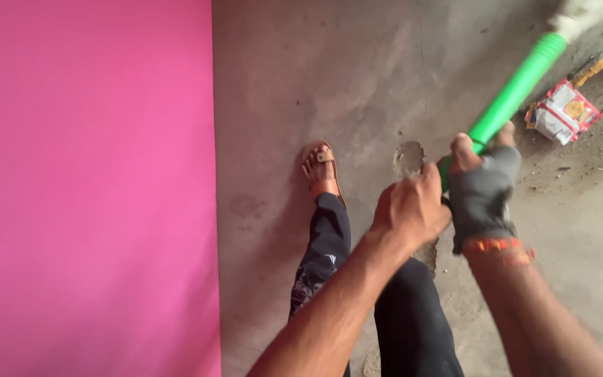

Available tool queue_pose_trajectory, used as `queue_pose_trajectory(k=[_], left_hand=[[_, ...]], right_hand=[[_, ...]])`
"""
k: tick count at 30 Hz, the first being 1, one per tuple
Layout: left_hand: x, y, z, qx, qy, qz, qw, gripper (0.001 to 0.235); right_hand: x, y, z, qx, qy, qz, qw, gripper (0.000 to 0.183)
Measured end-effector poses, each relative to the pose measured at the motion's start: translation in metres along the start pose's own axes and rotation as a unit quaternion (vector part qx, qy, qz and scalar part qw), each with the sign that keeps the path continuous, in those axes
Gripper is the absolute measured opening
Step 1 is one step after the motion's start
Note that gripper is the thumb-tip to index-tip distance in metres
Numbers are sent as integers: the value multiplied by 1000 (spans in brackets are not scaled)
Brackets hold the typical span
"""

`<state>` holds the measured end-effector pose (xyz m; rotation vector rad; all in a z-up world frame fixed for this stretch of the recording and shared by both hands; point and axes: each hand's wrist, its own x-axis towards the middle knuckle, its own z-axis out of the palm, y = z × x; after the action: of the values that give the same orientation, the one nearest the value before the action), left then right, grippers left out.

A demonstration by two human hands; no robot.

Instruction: The person is sweeping a concrete floor with a broom to gather litter and debris.

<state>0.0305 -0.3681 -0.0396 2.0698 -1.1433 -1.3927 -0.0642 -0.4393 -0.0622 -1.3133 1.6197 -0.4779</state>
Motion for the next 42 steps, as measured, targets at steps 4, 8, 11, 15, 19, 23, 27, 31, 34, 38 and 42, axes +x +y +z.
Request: queue_pose_trajectory(k=[4, 8, 11, 15, 19, 23, 27, 31, 34, 38, 42], left_hand=[[-24, 27, -86, 20, -28, 19, 999, 39], [-36, 8, -146, -5, 30, -67, 997, 43], [-19, -5, -179, -55, 289, 31, 955, 52], [53, -51, -194, -29, 235, -140, 962, 41], [138, -61, -192, 16, 161, -95, 982, 45], [184, -78, -100, 138, 81, 27, 987, 39], [186, -3, -70, 143, 0, 100, 985, 41], [182, 71, -63, 102, -136, 73, 983, 41], [149, 83, -54, 96, -125, 120, 980, 41], [58, 73, -78, 58, -148, 109, 981, 68], [-42, 38, -84, 98, -216, 55, 970, 72]], right_hand=[[-16, -63, 34, 146, 40, -6, 988, 42], [-25, -141, 105, 191, -75, 61, 977, 82], [4, -151, 170, 138, -203, -7, 969, 73], [85, -157, 239, 6, -301, -67, 951, 74], [164, -123, 253, 101, -225, 126, 961, 75], [183, -69, 171, 180, -63, 170, 967, 77], [200, 15, 67, 45, 46, 78, 995, 70], [205, 36, 0, 119, 87, 25, 989, 35], [156, -12, -24, 140, 105, 0, 985, 42], [55, -54, -13, 185, 102, -71, 975, 59], [-61, -77, 7, 212, 159, 20, 964, 60]])
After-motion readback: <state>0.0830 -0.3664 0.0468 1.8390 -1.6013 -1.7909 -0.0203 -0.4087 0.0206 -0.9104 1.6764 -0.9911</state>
